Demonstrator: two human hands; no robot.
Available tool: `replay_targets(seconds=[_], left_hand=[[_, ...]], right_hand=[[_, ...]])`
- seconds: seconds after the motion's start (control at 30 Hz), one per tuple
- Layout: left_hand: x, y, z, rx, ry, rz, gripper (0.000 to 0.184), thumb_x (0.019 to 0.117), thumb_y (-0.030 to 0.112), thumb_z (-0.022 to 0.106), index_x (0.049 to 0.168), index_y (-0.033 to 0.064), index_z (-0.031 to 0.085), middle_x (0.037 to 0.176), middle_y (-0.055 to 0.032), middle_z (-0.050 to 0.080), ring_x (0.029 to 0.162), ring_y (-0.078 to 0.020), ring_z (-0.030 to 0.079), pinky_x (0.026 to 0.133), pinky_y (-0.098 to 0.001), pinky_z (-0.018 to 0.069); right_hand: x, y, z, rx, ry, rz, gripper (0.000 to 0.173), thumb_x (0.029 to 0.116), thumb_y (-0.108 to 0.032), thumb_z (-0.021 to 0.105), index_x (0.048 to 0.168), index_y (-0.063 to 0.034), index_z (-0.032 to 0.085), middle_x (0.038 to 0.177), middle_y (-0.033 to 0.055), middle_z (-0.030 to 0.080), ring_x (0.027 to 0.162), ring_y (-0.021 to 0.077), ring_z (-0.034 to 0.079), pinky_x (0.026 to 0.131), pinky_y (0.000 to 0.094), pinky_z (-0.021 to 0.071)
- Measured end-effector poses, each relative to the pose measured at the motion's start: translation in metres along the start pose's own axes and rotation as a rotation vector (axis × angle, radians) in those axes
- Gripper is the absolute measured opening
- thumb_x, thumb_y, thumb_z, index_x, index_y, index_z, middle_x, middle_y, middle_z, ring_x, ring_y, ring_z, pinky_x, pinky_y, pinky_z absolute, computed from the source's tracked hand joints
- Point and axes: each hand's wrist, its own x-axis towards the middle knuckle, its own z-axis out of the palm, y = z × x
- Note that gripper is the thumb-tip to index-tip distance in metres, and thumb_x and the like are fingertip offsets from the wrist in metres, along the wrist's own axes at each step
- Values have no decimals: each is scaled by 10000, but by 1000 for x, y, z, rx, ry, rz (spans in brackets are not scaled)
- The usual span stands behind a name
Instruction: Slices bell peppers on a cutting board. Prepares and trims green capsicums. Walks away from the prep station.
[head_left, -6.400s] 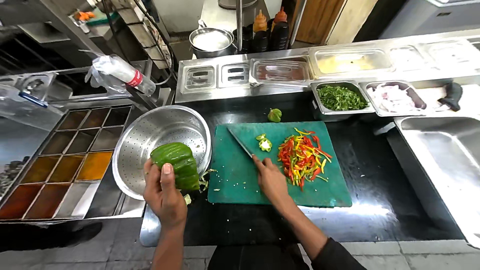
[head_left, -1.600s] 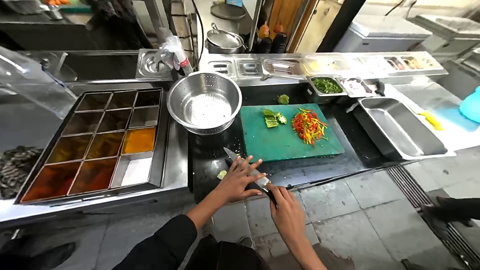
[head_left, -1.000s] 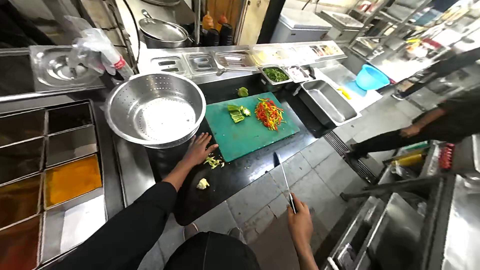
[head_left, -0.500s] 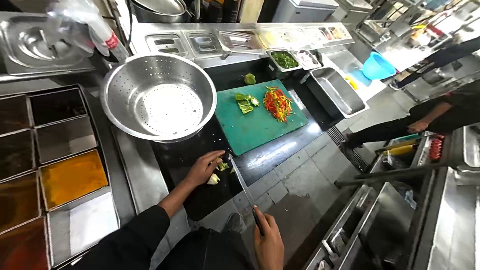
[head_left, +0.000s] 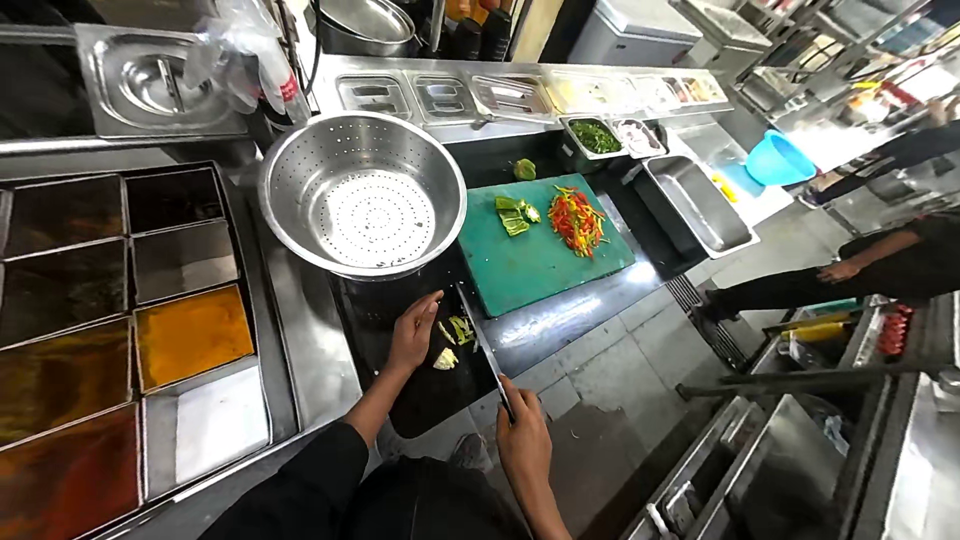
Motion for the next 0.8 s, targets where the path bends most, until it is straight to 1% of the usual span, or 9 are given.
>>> replay_targets(seconds=[0.07,0.2,0.3,0.4,0.47,0.6,0.7,0.77,0.8], left_hand=[[-1,-1,1,7,-4,17,495,1101,317,373,1360,-26,617,1408,-173,615,1345,-278,561,1165,-467,396],[0,-4,1,19,41,50,526,1098,354,372,1376,-28,602,1422,-180,600,1349,-279,552,1156,-453,401],[-1,-5,3,43,105,67,531,1089,355,366,1391,-22,586,1433,-192,584,1361,-293,537,1160,-464,395],[-2,-5,2,58,140,65,566,1082,393,353,1412,-16,561,1454,-201,557,1368,-301,518,1156,-469,390],[-2,-6,3,55,149,68,553,1082,372,357,1416,-24,550,1458,-210,546,1371,-310,510,1155,-471,387],[-1,-5,2,38,182,81,505,1070,307,372,1407,-20,557,1445,-193,560,1354,-289,526,1142,-460,407],[0,-1,1,58,171,56,537,1071,348,356,1410,-16,557,1455,-180,558,1366,-289,518,1154,-469,393],[-1,-1,1,57,166,45,534,1069,350,358,1407,-9,563,1458,-177,556,1364,-293,518,1148,-476,395],[-1,-1,2,52,164,45,525,1070,343,363,1407,-7,564,1458,-174,557,1363,-292,519,1145,-474,396]], right_hand=[[7,2,1,2,11,32,456,956,-80,601,1392,-197,665,1194,162,683,961,336,700,733,498,587],[8,-10,-7,-31,-126,37,476,977,-115,571,1431,-249,627,1246,142,663,1013,321,688,793,481,581],[7,-18,-6,-20,-94,4,464,973,-109,573,1410,-251,644,1209,138,675,985,314,696,766,469,587],[30,-25,-3,-28,-77,32,441,1001,-121,560,1422,-228,632,1237,148,668,1046,334,681,821,481,579],[43,-26,2,-57,-87,29,441,1008,-127,535,1424,-239,628,1251,138,664,1068,322,673,844,468,572],[25,-16,11,-43,-87,-120,443,991,-113,542,1399,-247,652,1207,145,683,1006,334,692,785,485,586],[6,-4,7,12,-27,-175,453,942,-84,600,1363,-229,683,1150,154,701,931,343,711,712,502,595],[17,-2,-4,26,20,-146,437,942,-87,600,1356,-196,687,1131,154,701,923,336,710,718,511,594],[29,-4,-14,17,2,-97,433,966,-104,579,1378,-198,670,1169,154,691,966,340,702,760,522,588]])
